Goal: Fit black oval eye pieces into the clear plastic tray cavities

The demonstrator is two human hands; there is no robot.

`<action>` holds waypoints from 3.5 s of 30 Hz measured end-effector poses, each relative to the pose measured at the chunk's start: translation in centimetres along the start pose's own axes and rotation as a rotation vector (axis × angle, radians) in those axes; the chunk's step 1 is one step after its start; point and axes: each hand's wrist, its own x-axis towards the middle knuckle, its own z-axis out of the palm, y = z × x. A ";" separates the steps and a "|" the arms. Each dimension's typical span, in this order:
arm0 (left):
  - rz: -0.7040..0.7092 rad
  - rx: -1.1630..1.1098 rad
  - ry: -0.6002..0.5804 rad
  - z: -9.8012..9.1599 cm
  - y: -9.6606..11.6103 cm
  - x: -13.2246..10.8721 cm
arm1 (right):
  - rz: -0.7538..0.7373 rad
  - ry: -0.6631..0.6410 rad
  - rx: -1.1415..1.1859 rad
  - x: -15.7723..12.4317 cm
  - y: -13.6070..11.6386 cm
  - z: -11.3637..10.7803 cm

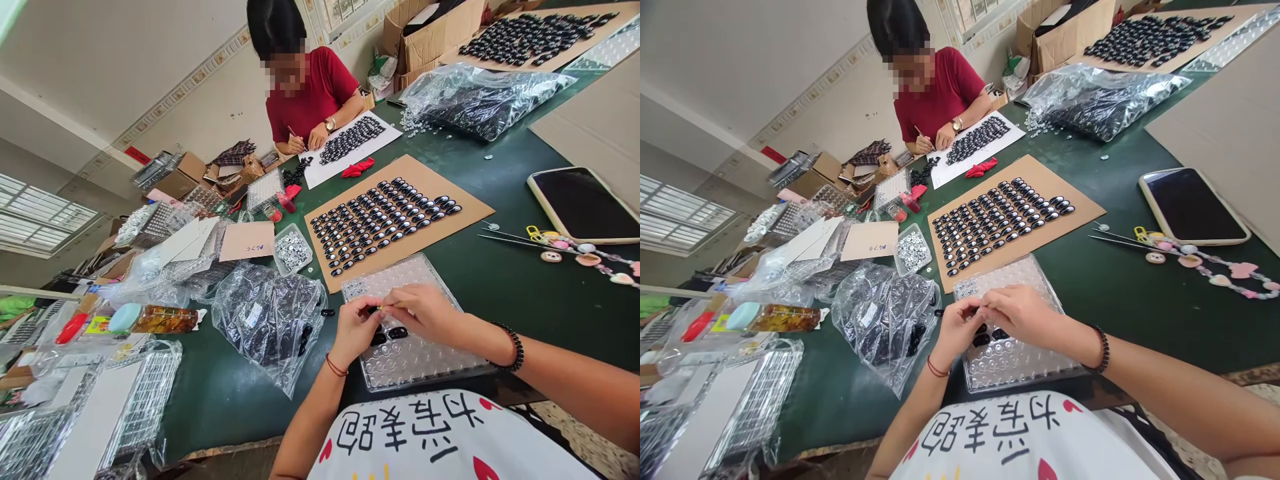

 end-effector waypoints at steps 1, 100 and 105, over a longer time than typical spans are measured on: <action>-0.007 -0.027 -0.003 0.1 0.1 -0.1 | 0.098 0.000 0.118 0.2 0.1 -0.1; -0.016 0.577 0.390 -6.7 -6.2 -2.5 | 0.554 0.195 -0.514 5.9 24.7 -13.3; -0.017 0.520 0.329 -7.3 -6.2 -2.6 | 0.519 0.233 -0.480 6.4 22.2 -13.4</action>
